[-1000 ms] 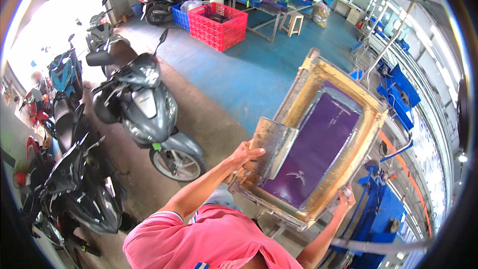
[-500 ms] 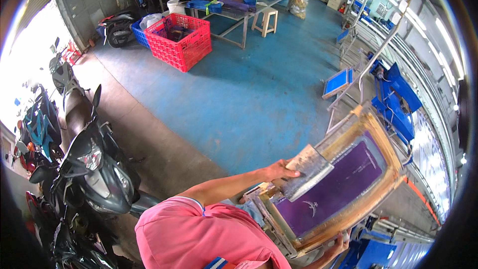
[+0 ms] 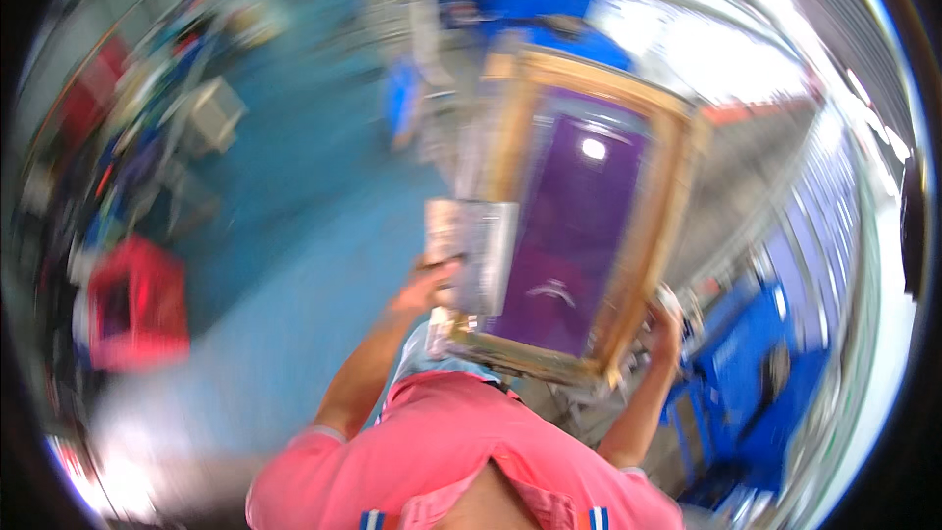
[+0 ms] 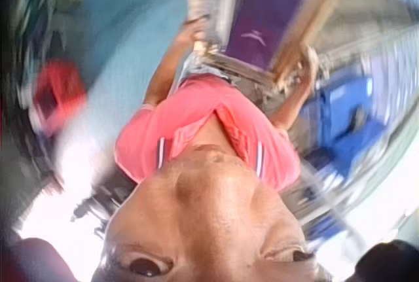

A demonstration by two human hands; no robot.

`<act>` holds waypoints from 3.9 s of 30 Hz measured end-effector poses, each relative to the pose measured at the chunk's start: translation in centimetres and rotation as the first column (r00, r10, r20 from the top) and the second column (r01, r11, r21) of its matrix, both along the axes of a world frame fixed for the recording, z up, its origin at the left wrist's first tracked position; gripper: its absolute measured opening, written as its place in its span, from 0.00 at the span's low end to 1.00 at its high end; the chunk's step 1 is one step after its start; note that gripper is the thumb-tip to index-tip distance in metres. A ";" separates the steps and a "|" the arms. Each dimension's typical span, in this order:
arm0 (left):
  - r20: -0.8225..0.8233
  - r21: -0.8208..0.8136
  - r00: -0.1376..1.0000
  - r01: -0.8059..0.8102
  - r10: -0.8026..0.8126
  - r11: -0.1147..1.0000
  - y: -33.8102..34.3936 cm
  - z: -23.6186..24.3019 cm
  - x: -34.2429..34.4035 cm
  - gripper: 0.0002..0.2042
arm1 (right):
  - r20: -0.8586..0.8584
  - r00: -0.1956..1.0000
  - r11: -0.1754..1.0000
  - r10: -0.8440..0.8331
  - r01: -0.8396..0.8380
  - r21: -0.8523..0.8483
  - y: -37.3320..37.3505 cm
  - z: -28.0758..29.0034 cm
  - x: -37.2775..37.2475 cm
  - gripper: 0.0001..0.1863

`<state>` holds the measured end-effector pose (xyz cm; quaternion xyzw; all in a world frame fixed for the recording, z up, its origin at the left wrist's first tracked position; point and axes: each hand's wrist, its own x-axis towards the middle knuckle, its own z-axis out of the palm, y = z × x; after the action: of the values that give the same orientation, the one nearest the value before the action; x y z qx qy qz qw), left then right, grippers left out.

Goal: The person carries a screen printing frame to a conveyor belt and repeatedly prints a purple design onto a series of purple t-shirts using a squeegee. The person moves the frame along the belt, aligns it over each shirt, and pulls the squeegee across the screen to transfer the ink.

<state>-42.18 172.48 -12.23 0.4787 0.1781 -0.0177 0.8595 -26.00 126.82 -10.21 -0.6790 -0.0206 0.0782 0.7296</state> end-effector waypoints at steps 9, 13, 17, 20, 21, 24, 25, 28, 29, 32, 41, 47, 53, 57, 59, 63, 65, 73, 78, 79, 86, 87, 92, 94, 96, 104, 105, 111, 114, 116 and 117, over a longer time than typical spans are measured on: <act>0.190 -0.019 0.954 0.240 -0.232 0.971 2.3 2.0 20.4 0.27 | -0.034 0.951 0.950 -0.308 0.310 0.039 0.5 1.5 5.3 0.33; 0.220 -0.073 0.928 0.324 -0.302 0.943 1.5 -0.3 27.7 0.29 | -0.037 0.877 0.877 -0.478 0.476 -0.062 -0.1 2.1 5.0 0.34; 0.214 -0.094 0.845 0.517 -0.490 0.851 -1.0 -0.8 34.9 0.30 | 0.024 0.782 0.767 -0.623 0.616 -0.182 -1.6 2.1 5.1 0.32; 0.160 -0.091 0.843 0.530 -0.513 0.843 -3.3 -1.9 40.8 0.28 | 0.219 0.710 0.630 -0.669 0.698 -0.340 -2.5 1.2 8.3 0.30; 0.173 -0.091 0.839 0.535 -0.516 0.840 -4.8 -2.7 42.9 0.28 | 0.333 0.649 0.510 -0.684 0.752 -0.418 -3.0 0.9 9.9 0.31; 0.165 -0.142 0.813 0.580 -0.558 0.803 -9.0 -5.2 47.8 0.25 | 0.518 0.587 0.331 -0.622 0.797 -0.506 -5.3 0.5 14.0 0.24; 0.165 -0.145 0.796 0.604 -0.583 0.784 -10.4 -4.9 50.0 0.25 | 0.477 0.592 0.332 -0.649 0.785 -0.523 -6.5 0.9 15.6 0.22; 0.143 -0.161 0.882 0.469 -0.449 0.869 -15.5 -5.2 55.9 0.26 | 0.497 0.578 0.278 -0.648 0.786 -0.552 -11.0 2.1 22.5 0.16; 0.169 -0.164 0.861 0.504 -0.479 0.848 -16.9 -4.9 58.2 0.26 | 0.528 0.569 0.272 -0.630 0.799 -0.536 -12.6 2.3 24.9 0.16; 0.261 -0.145 0.804 0.580 -0.534 0.802 -21.7 -1.1 65.6 0.25 | 0.627 0.530 0.210 -0.571 0.832 -0.513 -18.7 3.0 32.5 0.16; 0.387 0.027 0.756 0.563 -0.528 0.826 -32.9 3.3 87.1 0.30 | 0.599 0.429 0.177 -0.675 0.884 -0.433 -27.4 2.6 51.1 0.15; 0.337 0.106 0.653 0.690 -0.678 0.716 -43.1 2.9 103.5 0.27 | 0.453 0.262 0.082 -0.852 0.921 -0.380 -31.8 2.4 57.9 0.15; 0.250 0.216 0.467 0.827 -0.848 0.519 -58.7 7.3 113.8 0.24 | 0.477 -0.057 -0.205 -0.877 0.943 -0.264 -36.2 2.9 59.5 0.16; 0.289 0.207 0.219 0.936 -0.932 0.284 -73.4 9.3 116.0 0.21 | 0.434 -0.316 -0.474 -0.844 0.818 -0.325 -43.0 0.3 59.1 0.17; 0.258 0.201 0.146 0.959 -0.955 0.201 -78.8 7.5 115.5 0.21 | 0.435 -0.450 -0.601 -0.780 0.730 -0.325 -44.9 -2.1 58.6 0.17; 0.160 0.254 -0.003 0.966 -0.987 0.038 -91.4 4.9 116.7 0.24 | 0.214 -0.598 -0.630 -0.772 0.675 -0.384 -50.3 -4.4 58.7 0.17; 0.056 0.250 -0.102 0.964 -0.993 -0.085 -97.1 2.7 117.1 0.25 | 0.127 -0.665 -0.655 -0.736 0.653 -0.382 -52.3 -5.8 57.6 0.18; -0.104 0.082 -0.397 0.910 -0.912 -0.406 -111.6 -2.2 111.3 0.23 | 0.224 -0.801 -0.735 -0.556 0.347 -0.583 -55.0 -11.4 53.2 0.19; -0.203 0.044 -0.524 0.839 -0.827 -0.542 -115.1 -5.5 111.6 0.25 | 0.213 -0.857 -0.757 -0.470 0.267 -0.596 -53.9 -11.7 53.8 0.18; -0.210 0.039 -0.522 0.840 -0.827 -0.541 -115.2 -6.4 111.9 0.25 | 0.215 -0.860 -0.748 -0.463 0.249 -0.616 -53.5 -12.0 54.0 0.18; -0.256 0.012 -0.540 0.828 -0.802 -0.561 -115.5 -7.9 113.1 0.26 | 0.195 -0.871 -0.755 -0.451 0.256 -0.603 -52.6 -13.8 55.1 0.17; -0.267 0.042 -0.529 0.829 -0.806 -0.558 -115.5 -7.5 113.1 0.25 | 0.193 -0.871 -0.760 -0.452 0.263 -0.594 -52.5 -14.3 55.2 0.17; -0.212 0.272 -0.504 0.792 -0.837 -0.546 -114.7 -5.9 113.7 0.20 | 0.167 -0.860 -0.746 -0.483 0.303 -0.593 -52.7 -15.9 55.6 0.15; -0.186 0.309 -0.523 0.773 -0.832 -0.555 -114.2 -4.7 113.2 0.18 | 0.241 -0.836 -0.756 -0.493 0.274 -0.595 -53.1 -17.3 55.5 0.15; -0.167 0.393 -0.533 0.736 -0.830 -0.551 -113.6 -3.4 112.6 0.17 | 0.260 -0.822 -0.734 -0.507 0.253 -0.630 -53.6 -17.6 55.7 0.16; -0.348 0.893 -0.667 -0.021 -0.658 -0.450 -111.8 -0.8 109.0 0.15 | 0.195 -0.847 -0.647 -0.495 0.209 -0.733 -54.7 -17.5 56.7 0.20; -0.383 0.907 -0.671 -0.145 -0.634 -0.395 -111.6 -0.5 107.9 0.15 | 0.142 -0.857 -0.622 -0.496 0.237 -0.747 -54.9 -17.1 56.6 0.20; -0.404 0.915 -0.787 -0.351 -0.467 -0.200 -114.7 -2.8 103.3 0.14 | 0.229 -0.769 -0.544 -0.597 0.178 -0.820 -55.6 -14.8 57.1 0.19; -0.433 0.897 -0.804 -0.431 -0.407 -0.102 -119.3 -4.1 100.5 0.14 | 0.352 -0.510 -0.596 -0.785 0.465 -0.655 -60.6 -8.6 58.0 0.15; -0.451 0.879 -0.802 -0.476 -0.392 -0.037 -123.4 -4.8 97.6 0.14 | 0.221 -0.163 -0.274 -0.962 0.594 -0.756 -65.9 -2.3 60.0 0.14; -0.395 0.904 -0.836 -0.428 -0.382 0.001 -125.3 -4.8 96.0 0.13 | 0.185 0.047 -0.148 -0.982 0.431 -0.890 -68.3 -1.7 60.3 0.14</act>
<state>53.87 47.19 -17.04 -0.3651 0.9153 0.1657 0.0379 34.34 58.49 -11.92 -0.6996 0.6686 -0.1834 0.1733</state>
